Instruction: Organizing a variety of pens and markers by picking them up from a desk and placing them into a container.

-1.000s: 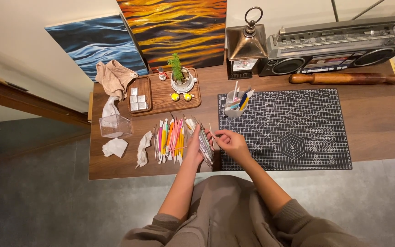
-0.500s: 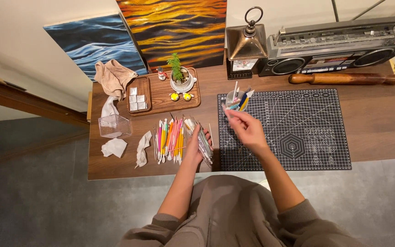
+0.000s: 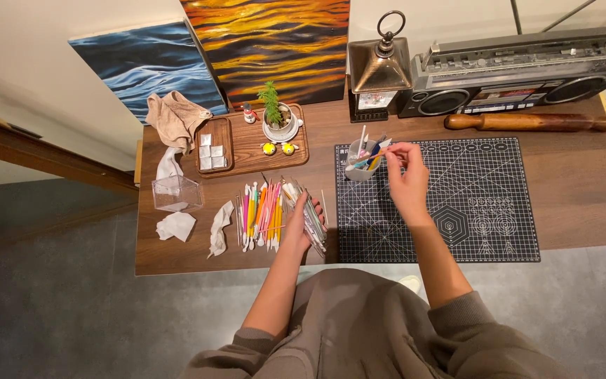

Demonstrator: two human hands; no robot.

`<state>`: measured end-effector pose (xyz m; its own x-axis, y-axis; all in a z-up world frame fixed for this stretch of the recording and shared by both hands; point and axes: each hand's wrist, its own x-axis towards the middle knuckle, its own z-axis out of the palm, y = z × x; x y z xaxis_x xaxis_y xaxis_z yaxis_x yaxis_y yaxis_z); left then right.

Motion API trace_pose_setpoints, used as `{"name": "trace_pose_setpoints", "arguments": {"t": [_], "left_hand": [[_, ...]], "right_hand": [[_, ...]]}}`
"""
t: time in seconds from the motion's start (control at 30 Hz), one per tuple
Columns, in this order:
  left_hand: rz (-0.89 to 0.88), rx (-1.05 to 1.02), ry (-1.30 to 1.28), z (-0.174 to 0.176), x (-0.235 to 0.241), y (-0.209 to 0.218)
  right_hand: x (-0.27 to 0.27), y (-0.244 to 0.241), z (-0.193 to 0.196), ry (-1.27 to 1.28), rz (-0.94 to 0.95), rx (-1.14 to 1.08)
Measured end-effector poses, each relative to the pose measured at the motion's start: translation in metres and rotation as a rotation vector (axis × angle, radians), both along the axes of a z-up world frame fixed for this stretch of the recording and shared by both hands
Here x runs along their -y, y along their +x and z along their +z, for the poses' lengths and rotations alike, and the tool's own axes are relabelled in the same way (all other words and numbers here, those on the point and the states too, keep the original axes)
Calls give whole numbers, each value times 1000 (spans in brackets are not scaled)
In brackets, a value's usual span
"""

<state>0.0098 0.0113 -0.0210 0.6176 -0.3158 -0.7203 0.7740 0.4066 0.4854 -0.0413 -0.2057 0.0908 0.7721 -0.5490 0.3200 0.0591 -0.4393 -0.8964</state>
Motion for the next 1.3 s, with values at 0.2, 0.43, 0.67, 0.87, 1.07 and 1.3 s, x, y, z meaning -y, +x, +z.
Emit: {"name": "trace_pose_setpoints", "arguments": {"t": [0.2, 0.43, 0.67, 0.87, 1.07, 1.3], "left_hand": [[-8, 2, -6, -8, -1, 3], [-15, -2, 9, 4, -4, -1], [21, 13, -14, 19, -4, -5], [32, 2, -29, 15, -4, -4], [0, 10, -12, -1, -1, 0], [-70, -46, 26, 12, 7, 1]], "right_hand": [[-3, 8, -25, -171, -51, -246], [-2, 12, -43, -388, -78, -379], [0, 13, -58, -579, -10, -514], [3, 14, -64, -693, 35, -546], [-2, 15, -69, -664, 52, -562], [-28, -10, -45, -445, -104, -383]]}}
